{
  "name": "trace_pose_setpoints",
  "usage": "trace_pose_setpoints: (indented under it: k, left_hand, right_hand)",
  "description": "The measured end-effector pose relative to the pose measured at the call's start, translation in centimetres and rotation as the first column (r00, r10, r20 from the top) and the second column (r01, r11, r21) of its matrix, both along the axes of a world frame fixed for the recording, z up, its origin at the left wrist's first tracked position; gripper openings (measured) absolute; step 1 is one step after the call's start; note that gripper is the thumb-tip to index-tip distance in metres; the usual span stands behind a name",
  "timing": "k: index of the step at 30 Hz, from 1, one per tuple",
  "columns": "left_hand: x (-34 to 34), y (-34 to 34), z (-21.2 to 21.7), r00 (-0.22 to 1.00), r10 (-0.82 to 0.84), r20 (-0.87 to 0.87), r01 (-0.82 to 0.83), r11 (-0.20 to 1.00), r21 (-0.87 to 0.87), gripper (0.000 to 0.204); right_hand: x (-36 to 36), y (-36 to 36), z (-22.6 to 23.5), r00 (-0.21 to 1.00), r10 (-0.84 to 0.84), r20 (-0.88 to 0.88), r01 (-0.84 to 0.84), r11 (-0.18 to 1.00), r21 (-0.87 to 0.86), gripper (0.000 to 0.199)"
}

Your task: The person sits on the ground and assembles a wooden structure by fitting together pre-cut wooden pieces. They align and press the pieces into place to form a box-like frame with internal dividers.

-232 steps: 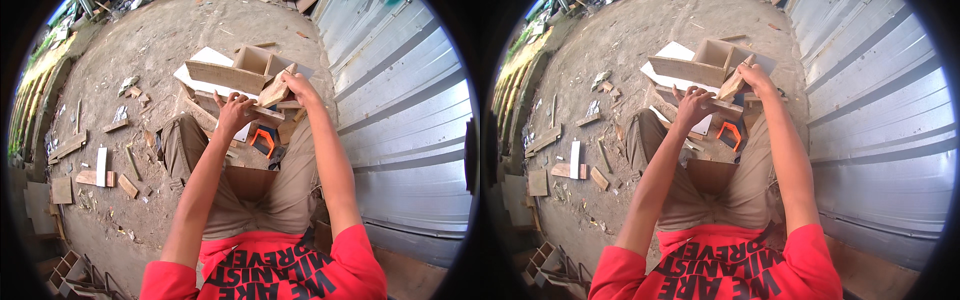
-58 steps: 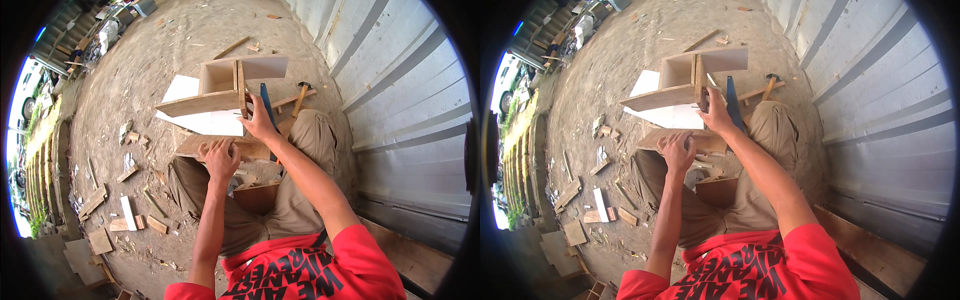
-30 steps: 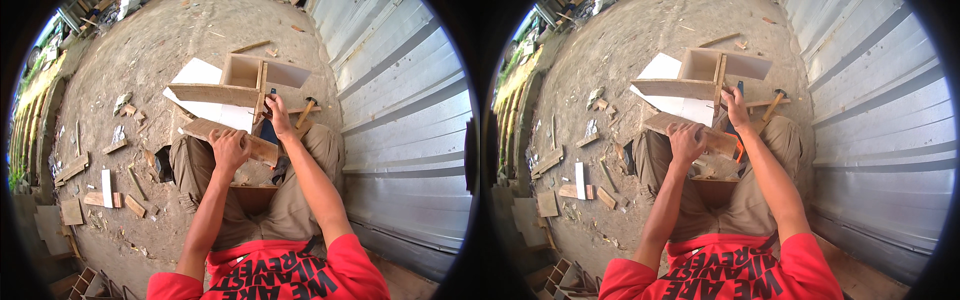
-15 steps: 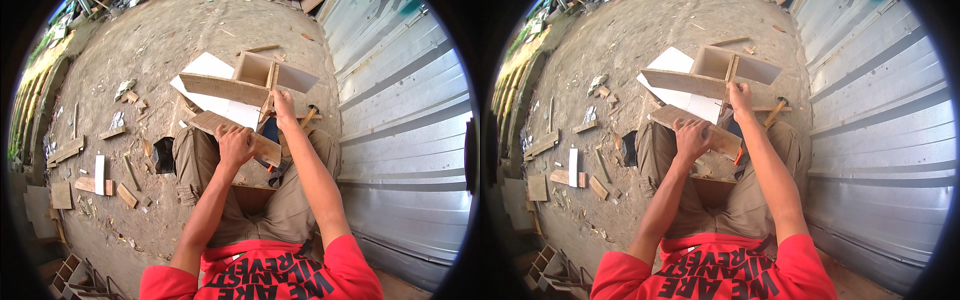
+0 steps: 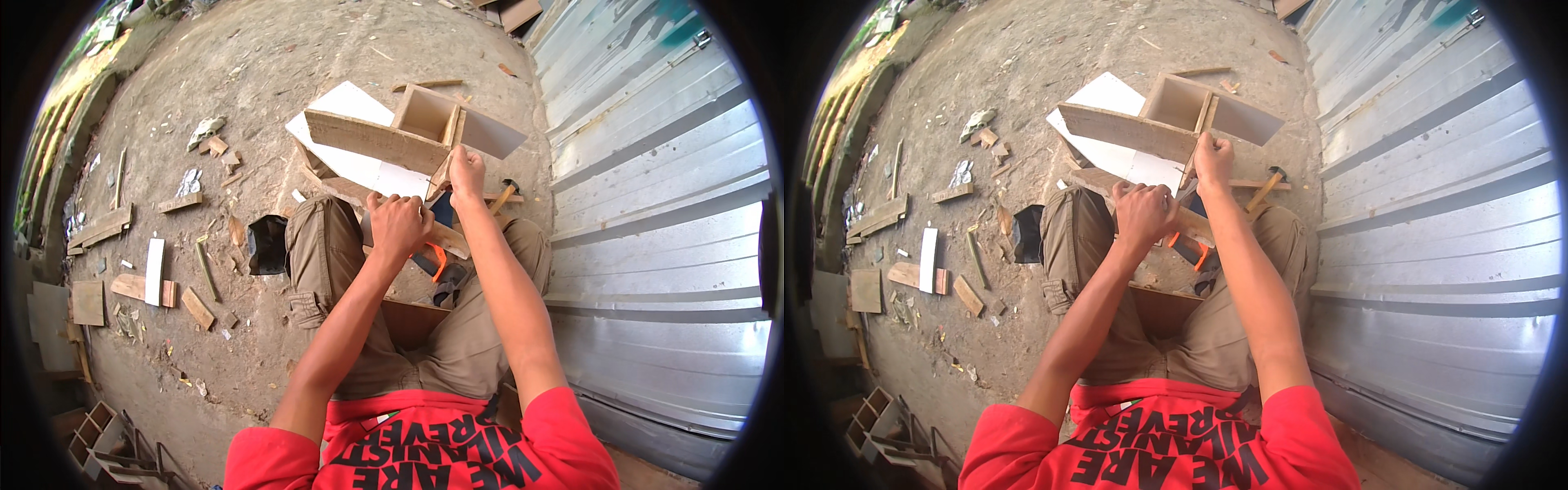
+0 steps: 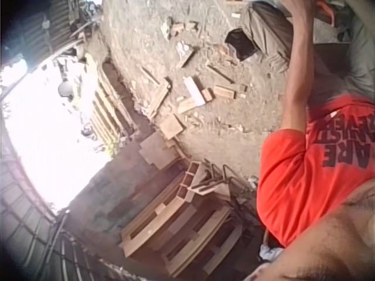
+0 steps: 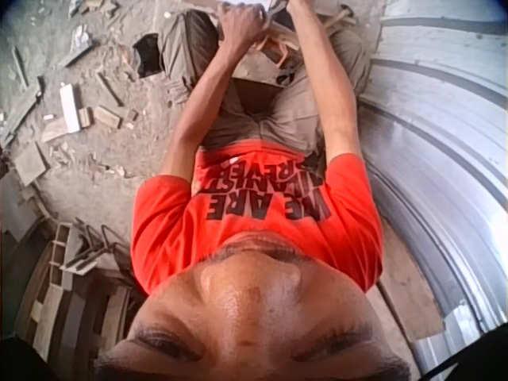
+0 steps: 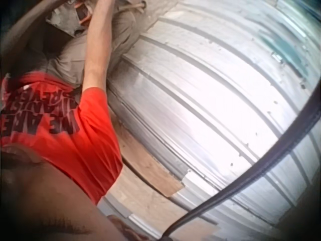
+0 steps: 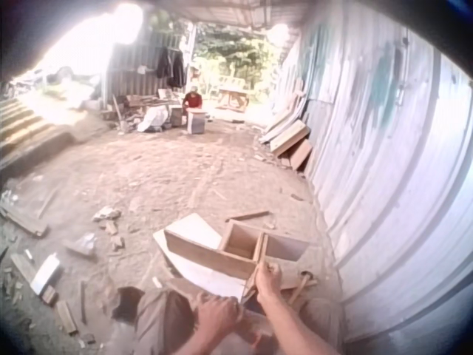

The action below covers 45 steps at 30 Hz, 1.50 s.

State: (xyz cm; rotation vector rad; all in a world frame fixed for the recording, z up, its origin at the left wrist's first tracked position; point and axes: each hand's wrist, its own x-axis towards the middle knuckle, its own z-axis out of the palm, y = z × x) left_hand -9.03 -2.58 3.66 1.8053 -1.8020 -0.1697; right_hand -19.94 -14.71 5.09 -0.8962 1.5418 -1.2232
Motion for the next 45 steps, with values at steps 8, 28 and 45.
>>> trace_pose_setpoints:
  k: [8,28,45]
  left_hand:
    - [-0.3,-0.7,0.4,0.999,0.034,0.038,-0.036,0.999,0.033,0.023]
    - [0.1,0.9,-0.3,1.0,0.006,-0.024,-0.006,1.0,-0.029,0.019]
    - [-0.3,0.3,0.0,0.997,0.006,-0.072,-0.012,0.997,-0.082,0.019]
  right_hand:
    - [-0.1,-0.4,-1.4,0.988,-0.038,-0.146,0.026,0.996,-0.086,0.034]
    - [0.7,0.3,-0.6,0.882,-0.175,-0.437,0.035,0.95,-0.31,0.032]
    - [-5.7,-0.3,-4.5,0.976,-0.181,0.118,0.195,0.973,-0.125,0.02]
